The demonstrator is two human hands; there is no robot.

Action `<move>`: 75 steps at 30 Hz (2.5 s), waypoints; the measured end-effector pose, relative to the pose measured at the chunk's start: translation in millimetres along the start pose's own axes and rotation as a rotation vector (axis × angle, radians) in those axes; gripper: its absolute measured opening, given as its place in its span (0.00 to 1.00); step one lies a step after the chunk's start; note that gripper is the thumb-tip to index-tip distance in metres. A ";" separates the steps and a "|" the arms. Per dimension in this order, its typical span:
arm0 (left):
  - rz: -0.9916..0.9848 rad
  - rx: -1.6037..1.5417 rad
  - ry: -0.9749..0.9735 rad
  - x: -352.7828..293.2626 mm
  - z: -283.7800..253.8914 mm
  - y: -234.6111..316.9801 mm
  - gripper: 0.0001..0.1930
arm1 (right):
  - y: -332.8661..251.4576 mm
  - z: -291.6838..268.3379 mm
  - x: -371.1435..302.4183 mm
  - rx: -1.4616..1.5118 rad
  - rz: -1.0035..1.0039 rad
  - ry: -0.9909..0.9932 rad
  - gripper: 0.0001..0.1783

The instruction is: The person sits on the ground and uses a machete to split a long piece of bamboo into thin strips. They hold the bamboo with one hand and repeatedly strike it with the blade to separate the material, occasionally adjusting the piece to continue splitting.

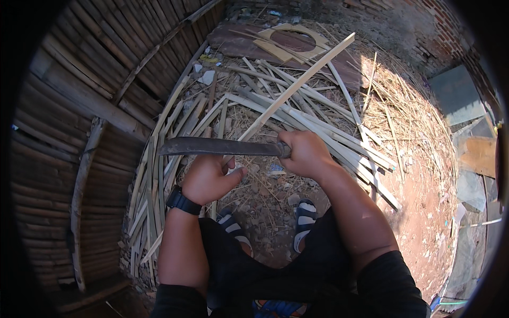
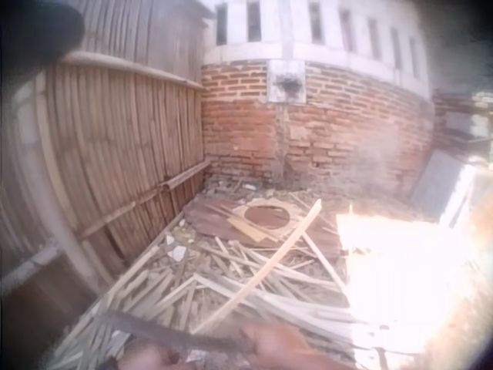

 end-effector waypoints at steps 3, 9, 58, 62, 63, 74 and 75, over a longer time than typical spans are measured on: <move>-0.051 0.036 0.046 -1.5 3.6 6.8 0.18 | -10.3 15.1 -7.9 -0.008 -0.136 0.098 0.18; -0.175 -0.016 -0.046 -1.9 -4.5 6.7 0.16 | -3.2 -4.9 8.6 -0.025 0.132 0.140 0.19; -0.140 0.308 0.220 2.7 -10.7 0.1 0.16 | -6.1 -10.3 -8.4 0.000 0.038 0.004 0.17; -0.136 0.423 0.192 3.4 -10.8 1.8 0.17 | 30.8 -22.1 4.2 0.212 0.217 0.104 0.17; -0.127 0.450 0.190 5.7 -7.6 1.0 0.17 | 37.8 -22.5 3.4 0.289 0.271 0.143 0.17; -0.092 0.408 0.267 13.3 -5.3 7.9 0.15 | 39.4 -1.6 -8.2 0.299 0.125 -0.016 0.22; -0.091 0.381 0.272 15.5 -3.2 7.0 0.15 | 31.7 3.1 -11.0 0.289 0.127 0.009 0.22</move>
Point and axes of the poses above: each hand's wrist, its own x-axis towards the middle knuckle, its own z-axis out of the palm, y = z × x, the point moved 2 cm from there along x, towards the middle knuckle, and after that the axes turned 10 degrees about x, right-handed, at the moved point
